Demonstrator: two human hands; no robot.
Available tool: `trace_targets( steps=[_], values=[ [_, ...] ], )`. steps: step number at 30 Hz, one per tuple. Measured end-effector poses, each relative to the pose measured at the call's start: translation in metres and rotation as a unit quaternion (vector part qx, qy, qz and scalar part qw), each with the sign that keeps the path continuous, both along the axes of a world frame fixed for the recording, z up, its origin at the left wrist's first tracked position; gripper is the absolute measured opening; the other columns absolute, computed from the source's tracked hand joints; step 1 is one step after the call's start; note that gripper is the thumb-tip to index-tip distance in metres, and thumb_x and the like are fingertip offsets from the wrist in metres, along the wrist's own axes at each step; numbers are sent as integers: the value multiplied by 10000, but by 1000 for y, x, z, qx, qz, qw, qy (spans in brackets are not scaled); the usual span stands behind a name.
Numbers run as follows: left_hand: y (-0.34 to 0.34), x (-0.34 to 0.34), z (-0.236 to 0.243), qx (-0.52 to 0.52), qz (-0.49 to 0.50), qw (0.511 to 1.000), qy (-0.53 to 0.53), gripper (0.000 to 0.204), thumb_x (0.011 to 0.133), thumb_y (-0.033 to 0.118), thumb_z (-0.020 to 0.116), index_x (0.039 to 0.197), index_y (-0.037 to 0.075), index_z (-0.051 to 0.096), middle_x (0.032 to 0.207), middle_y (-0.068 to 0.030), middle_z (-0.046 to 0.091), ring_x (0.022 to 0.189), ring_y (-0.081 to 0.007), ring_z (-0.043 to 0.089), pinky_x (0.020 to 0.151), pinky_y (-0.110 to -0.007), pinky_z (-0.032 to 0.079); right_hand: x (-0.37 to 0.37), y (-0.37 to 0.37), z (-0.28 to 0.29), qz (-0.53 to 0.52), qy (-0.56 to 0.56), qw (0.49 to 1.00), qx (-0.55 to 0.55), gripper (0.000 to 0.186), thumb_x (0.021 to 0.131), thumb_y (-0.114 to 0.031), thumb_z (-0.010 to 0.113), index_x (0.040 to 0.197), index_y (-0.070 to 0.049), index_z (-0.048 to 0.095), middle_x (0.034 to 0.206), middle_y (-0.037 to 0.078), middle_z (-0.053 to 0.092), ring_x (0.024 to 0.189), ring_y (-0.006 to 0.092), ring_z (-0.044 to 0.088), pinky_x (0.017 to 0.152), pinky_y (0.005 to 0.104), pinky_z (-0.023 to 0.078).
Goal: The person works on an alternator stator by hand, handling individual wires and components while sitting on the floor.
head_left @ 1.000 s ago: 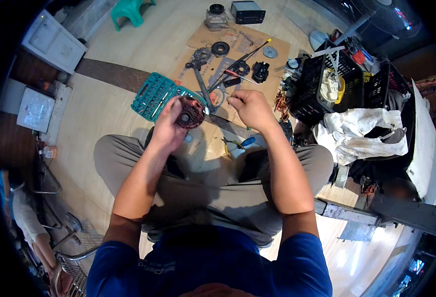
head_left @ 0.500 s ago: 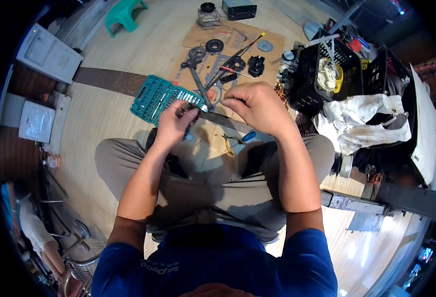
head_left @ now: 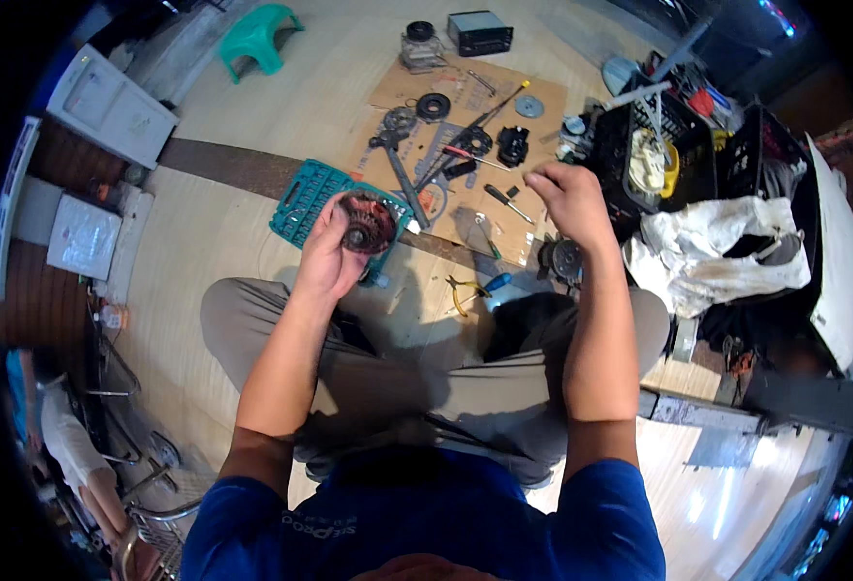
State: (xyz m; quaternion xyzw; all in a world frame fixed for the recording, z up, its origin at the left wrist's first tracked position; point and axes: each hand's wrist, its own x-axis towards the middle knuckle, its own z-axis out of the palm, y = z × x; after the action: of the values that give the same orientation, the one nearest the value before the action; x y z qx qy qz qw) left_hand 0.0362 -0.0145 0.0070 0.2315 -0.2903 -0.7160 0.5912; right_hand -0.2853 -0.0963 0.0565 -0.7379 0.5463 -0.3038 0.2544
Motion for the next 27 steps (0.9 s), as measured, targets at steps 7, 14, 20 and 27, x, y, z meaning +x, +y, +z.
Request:
trace_targets(
  steps=[7,14,20,27],
  values=[
    [-12,9,1,113,120,986,15,298,974,355,502,1154,121,544,1027,-79,655,884,-179,651,693,-318,518,1,27,26,78,-67,991,84,144,866,-108,668,855,35,655,628,26,578,603,75,479,574,256,418],
    [-12,5,1,69,146,903,-398,234,889,214,660,1053,53,614,863,-34,647,751,-129,620,655,-282,494,-11,31,46,69,-136,988,9,123,872,-98,656,883,24,663,695,39,614,645,84,536,609,241,444],
    [4,0,27,-54,-222,781,-582,289,757,68,724,1026,18,630,905,-47,654,828,-120,588,737,-262,472,-14,14,37,-17,-62,988,-140,140,858,-123,669,884,15,666,670,106,616,615,133,589,599,275,459],
    [5,24,8,-74,-103,990,-64,364,848,155,671,1161,13,555,1085,-99,627,975,-214,625,867,-332,504,-52,4,25,-154,-22,986,-68,207,881,-187,650,916,16,668,705,78,632,660,126,555,646,279,451]
  ],
)
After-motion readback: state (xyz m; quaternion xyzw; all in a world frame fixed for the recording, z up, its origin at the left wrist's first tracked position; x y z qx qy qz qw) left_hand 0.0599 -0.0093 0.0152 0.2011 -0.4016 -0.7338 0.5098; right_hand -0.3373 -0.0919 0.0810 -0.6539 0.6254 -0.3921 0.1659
